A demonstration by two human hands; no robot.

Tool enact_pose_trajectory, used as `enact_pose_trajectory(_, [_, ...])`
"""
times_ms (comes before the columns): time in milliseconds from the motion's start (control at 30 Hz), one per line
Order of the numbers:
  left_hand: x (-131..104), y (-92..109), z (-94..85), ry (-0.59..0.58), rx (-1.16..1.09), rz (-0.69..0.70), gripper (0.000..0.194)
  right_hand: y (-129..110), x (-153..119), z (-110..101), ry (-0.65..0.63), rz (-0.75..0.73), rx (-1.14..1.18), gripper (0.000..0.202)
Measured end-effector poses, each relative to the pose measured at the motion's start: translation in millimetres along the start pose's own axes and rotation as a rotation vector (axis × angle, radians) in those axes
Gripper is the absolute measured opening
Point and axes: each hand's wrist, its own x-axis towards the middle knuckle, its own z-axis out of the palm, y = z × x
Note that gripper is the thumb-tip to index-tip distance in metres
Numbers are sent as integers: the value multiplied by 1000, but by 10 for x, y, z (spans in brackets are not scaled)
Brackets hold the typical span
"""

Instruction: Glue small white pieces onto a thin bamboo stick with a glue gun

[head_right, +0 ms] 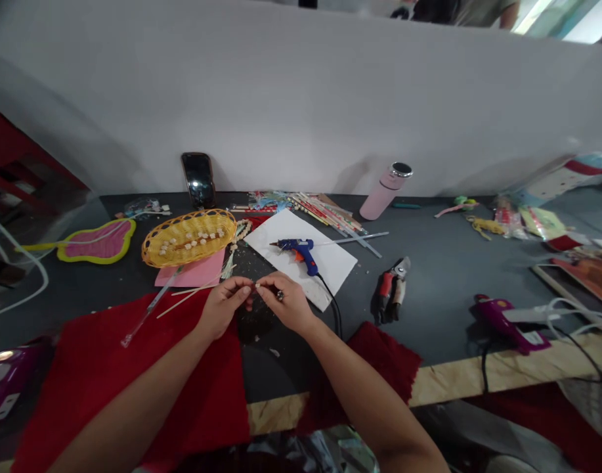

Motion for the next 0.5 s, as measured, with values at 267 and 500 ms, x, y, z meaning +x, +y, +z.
enact_pose_trajectory(267, [-7,54,17,-184,-128,-115,26,82,-4,28,-20,-217,-94,13])
enact_pose_trajectory(500, [24,-16,-15,-189,-121,-84,23,126,-17,26,-52,-227,-107,15])
